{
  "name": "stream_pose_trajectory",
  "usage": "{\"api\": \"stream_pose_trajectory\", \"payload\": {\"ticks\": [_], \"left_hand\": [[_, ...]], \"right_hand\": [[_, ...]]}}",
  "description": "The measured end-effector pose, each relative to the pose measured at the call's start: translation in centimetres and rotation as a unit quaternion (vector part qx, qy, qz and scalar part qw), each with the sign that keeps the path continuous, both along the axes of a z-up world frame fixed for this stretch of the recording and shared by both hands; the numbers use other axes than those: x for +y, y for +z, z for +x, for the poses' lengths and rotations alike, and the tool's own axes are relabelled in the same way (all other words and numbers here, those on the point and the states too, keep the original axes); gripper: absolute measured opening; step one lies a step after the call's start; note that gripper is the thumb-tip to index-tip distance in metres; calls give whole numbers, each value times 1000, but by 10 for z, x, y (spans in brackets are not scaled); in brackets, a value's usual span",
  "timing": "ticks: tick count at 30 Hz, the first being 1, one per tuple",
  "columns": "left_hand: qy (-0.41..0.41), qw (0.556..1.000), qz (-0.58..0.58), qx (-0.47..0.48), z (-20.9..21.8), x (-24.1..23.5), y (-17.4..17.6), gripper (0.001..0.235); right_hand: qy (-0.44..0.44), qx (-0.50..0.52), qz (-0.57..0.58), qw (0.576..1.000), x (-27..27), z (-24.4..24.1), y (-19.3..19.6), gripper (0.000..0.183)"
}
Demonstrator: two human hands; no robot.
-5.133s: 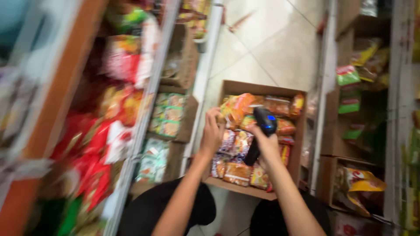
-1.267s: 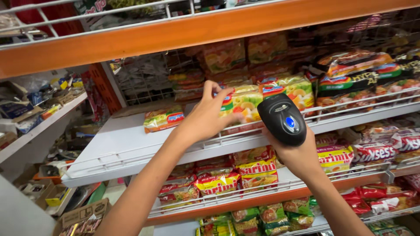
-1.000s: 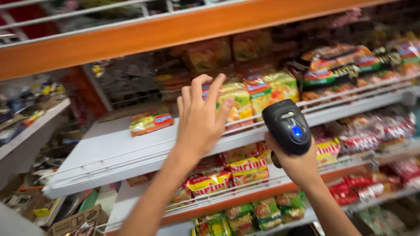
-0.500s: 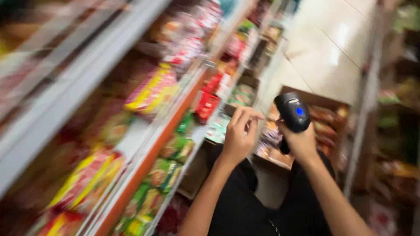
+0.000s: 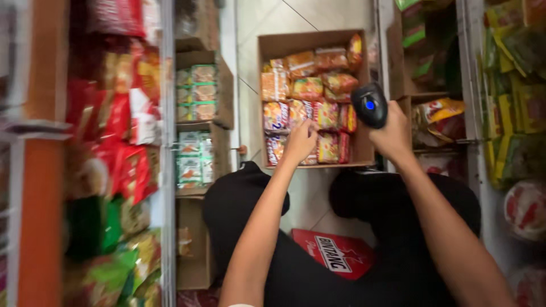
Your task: The person scans barcodes on instant noodle packets using a handheld scanner and places the items onto shelves or inside a cardboard box.
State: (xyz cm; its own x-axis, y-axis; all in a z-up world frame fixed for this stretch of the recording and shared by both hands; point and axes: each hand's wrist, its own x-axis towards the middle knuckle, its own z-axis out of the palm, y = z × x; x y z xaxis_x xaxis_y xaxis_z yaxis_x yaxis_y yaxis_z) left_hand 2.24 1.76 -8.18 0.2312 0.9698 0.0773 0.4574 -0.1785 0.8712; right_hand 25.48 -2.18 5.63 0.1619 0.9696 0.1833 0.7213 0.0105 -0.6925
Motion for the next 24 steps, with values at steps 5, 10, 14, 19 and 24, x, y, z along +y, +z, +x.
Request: {"api": "stream_pose_trajectory", "payload": {"ticks": [5, 10, 14, 19, 24], "left_hand": [[-149, 914, -226, 303, 37, -20, -96, 38], [-105, 875, -279, 382, 54, -62, -117, 60], [-75, 882, -310, 347, 47, -68, -103, 67], [-129, 858, -339, 364, 45, -65, -98, 55], [-178, 823, -378, 385, 33, -75, -128, 48]], "right_hand": [[50, -27, -34, 998, 17, 13, -20, 26], [124, 11, -4, 992, 27, -1, 6, 33], [183, -17, -83, 979, 24, -9, 3, 27], [282, -160, -335, 885, 16, -13, -9, 39], [318, -270, -504, 756, -2, -26, -21, 44]]}}
